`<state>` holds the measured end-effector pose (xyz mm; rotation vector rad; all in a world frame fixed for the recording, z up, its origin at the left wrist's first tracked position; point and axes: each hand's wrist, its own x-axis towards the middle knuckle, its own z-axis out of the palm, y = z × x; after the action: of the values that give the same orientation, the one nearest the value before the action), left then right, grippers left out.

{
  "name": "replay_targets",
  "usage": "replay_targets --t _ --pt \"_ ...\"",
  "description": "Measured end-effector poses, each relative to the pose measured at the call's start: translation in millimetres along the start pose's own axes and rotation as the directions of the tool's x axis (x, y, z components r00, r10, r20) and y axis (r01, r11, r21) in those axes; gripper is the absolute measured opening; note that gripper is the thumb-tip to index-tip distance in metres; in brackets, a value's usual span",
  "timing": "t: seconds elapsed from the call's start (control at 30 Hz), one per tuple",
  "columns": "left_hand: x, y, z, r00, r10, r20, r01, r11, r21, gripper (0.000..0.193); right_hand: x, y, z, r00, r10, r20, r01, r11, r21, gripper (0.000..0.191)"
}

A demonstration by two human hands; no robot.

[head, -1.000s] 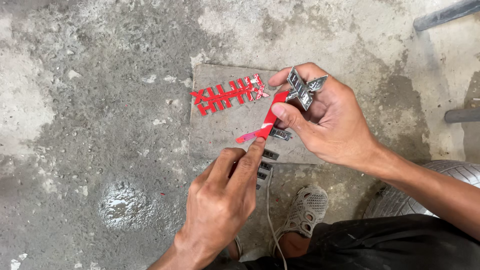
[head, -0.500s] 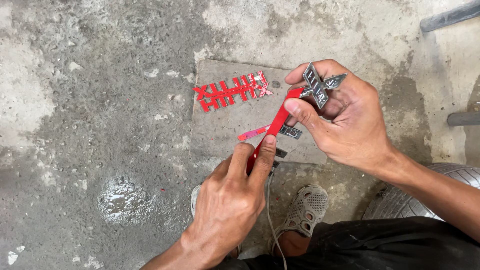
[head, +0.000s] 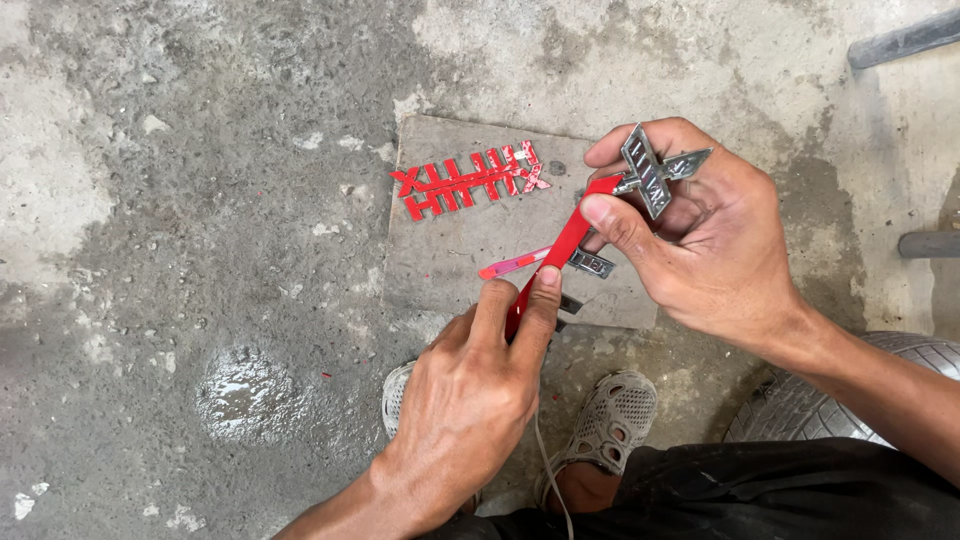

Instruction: The person assembles small metallic letter-shaped pieces into a vertical chain on their lap, then tapes the assembled chain together using red tape.

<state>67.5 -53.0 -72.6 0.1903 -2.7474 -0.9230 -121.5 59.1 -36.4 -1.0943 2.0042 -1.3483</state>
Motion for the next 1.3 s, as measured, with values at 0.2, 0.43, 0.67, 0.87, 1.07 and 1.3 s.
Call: replay_targets --t 0.2,0.43,0.67,0.87,1.07,1.3 --pt "2 -3 -1 0.997 -0.073 -0.013 0.069 0.981 -0.183 0.067 2 -4 -2 1.0 -0.005 -0.001 0.005 1.0 -0.012 0.032" --pt "8 1 7 0.978 -0.111 -0.175 0.03 0.912 -0.41 0.053 6 3 -7 0.996 0.085 -0.009 -0.083 0.991 0.107 0.034" --pt "8 -1 6 0.965 -0.152 -0.215 0.066 0.93 -0.362 0.05 2 13 2 0.91 0.357 0.212 -0.389 0.912 0.133 0.048" --pt "11 -2 3 0.951 -0.14 -0.275 0.042 0.942 -0.334 0.046 1 18 10 0.954 0.262 0.148 -0.287 0.939 0.188 0.022" --pt "11 2 -1 0.942 -0.214 -0.257 0.129 0.942 -0.31 0.041 2 14 12 0.971 0.233 0.05 -0.237 0.968 0.088 0.017" --pt "4 3 -1 0.942 -0.057 -0.331 0.009 0.989 -0.145 0.041 3 11 12 0.994 0.111 -0.001 -0.108 0.967 0.231 0.024"
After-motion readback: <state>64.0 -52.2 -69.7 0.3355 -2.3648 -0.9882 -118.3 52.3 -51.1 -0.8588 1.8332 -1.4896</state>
